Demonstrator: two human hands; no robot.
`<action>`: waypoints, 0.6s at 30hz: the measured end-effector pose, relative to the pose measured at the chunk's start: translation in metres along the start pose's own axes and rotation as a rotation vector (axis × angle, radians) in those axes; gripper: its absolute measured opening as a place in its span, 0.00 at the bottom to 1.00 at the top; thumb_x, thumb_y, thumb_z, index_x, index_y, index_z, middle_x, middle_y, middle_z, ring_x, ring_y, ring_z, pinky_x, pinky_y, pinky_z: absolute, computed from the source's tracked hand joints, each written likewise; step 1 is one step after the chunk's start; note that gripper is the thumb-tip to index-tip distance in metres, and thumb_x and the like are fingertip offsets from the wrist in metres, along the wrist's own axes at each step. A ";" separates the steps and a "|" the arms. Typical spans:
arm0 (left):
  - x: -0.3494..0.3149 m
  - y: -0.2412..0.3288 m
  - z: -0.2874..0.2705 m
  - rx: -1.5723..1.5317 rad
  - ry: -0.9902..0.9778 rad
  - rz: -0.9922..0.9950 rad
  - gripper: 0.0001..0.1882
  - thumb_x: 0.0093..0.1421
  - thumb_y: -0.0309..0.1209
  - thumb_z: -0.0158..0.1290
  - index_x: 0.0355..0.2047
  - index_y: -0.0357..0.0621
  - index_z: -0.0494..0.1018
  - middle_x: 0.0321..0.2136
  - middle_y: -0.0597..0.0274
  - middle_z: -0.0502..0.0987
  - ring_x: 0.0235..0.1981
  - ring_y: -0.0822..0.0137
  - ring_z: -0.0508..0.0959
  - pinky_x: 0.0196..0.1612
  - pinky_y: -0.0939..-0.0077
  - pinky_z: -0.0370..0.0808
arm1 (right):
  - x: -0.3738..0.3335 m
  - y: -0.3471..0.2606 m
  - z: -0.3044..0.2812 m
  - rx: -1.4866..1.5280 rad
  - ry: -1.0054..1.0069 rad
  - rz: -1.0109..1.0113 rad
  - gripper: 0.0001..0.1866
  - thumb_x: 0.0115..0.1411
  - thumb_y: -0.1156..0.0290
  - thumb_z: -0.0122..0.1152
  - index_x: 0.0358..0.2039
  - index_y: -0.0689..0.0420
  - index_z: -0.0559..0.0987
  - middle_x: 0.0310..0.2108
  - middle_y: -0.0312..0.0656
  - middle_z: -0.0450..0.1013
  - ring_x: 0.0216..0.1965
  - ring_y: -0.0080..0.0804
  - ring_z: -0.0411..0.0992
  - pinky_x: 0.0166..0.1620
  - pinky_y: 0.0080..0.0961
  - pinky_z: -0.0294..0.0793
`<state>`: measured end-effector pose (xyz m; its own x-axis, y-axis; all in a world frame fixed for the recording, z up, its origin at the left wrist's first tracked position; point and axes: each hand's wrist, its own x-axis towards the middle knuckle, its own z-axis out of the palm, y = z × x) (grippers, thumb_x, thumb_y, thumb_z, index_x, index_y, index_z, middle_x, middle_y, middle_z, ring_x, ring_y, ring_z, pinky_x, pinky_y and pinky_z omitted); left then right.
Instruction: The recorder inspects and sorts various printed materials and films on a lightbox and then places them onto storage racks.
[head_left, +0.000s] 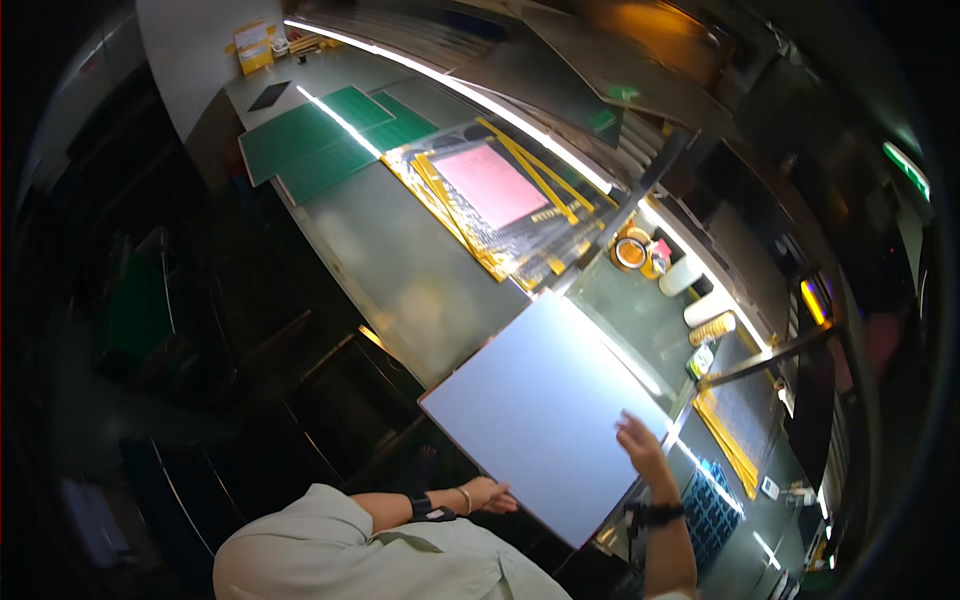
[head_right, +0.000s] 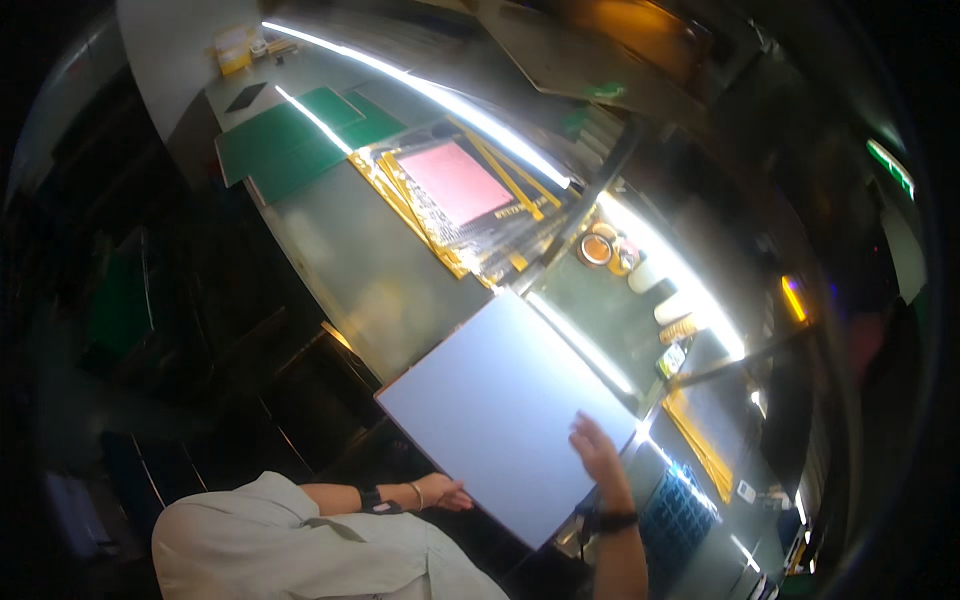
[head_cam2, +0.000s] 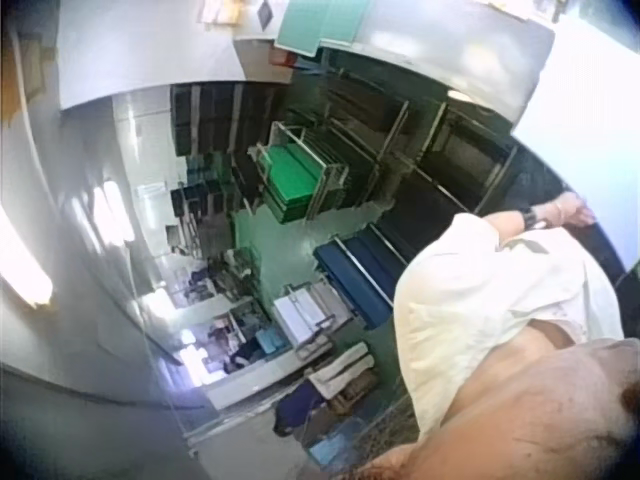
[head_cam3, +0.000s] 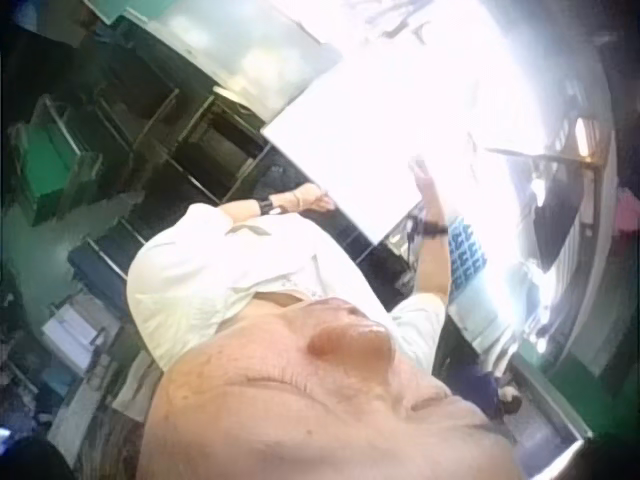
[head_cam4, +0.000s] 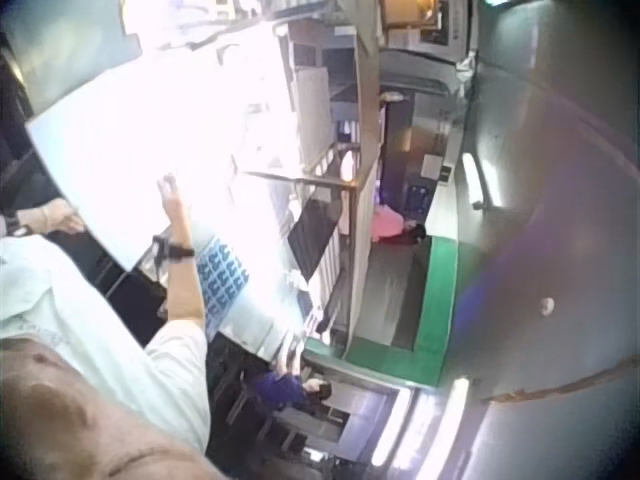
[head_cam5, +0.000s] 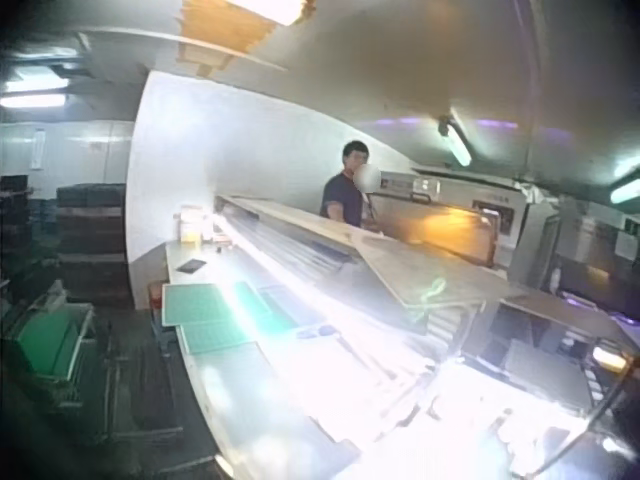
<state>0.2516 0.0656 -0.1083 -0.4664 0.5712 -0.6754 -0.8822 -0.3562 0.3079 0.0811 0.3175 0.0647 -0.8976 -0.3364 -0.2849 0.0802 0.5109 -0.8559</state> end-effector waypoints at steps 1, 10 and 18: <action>-0.005 0.010 0.008 -0.013 0.013 0.012 0.25 0.62 0.44 0.41 0.42 0.28 0.65 0.41 0.48 0.73 0.40 0.60 0.76 0.39 0.73 0.75 | -0.034 -0.011 0.009 -0.007 -0.092 -0.082 0.19 0.58 0.75 0.50 0.50 0.64 0.66 0.41 0.45 0.70 0.45 0.29 0.68 0.48 0.21 0.67; 0.054 -0.018 -0.028 -0.187 -0.323 -0.181 0.23 0.62 0.49 0.36 0.34 0.39 0.66 0.29 0.61 0.69 0.32 0.66 0.71 0.33 0.76 0.70 | -0.193 -0.294 -0.004 -0.404 -0.613 -0.249 0.15 0.50 0.73 0.57 0.40 0.63 0.73 0.39 0.49 0.71 0.42 0.44 0.69 0.44 0.34 0.67; -0.076 0.061 0.009 0.747 -0.368 -0.005 0.27 0.56 0.52 0.47 0.44 0.41 0.72 0.37 0.61 0.76 0.35 0.72 0.76 0.38 0.77 0.73 | 0.037 -0.369 0.041 -0.949 -0.094 -0.856 0.13 0.49 0.69 0.58 0.37 0.56 0.76 0.28 0.46 0.71 0.32 0.43 0.69 0.37 0.36 0.68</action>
<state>0.2325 0.0073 -0.0316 -0.3398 0.8228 -0.4555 -0.6347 0.1568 0.7567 0.0362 0.0842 0.3520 -0.4725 -0.8703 0.1391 -0.8787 0.4532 -0.1499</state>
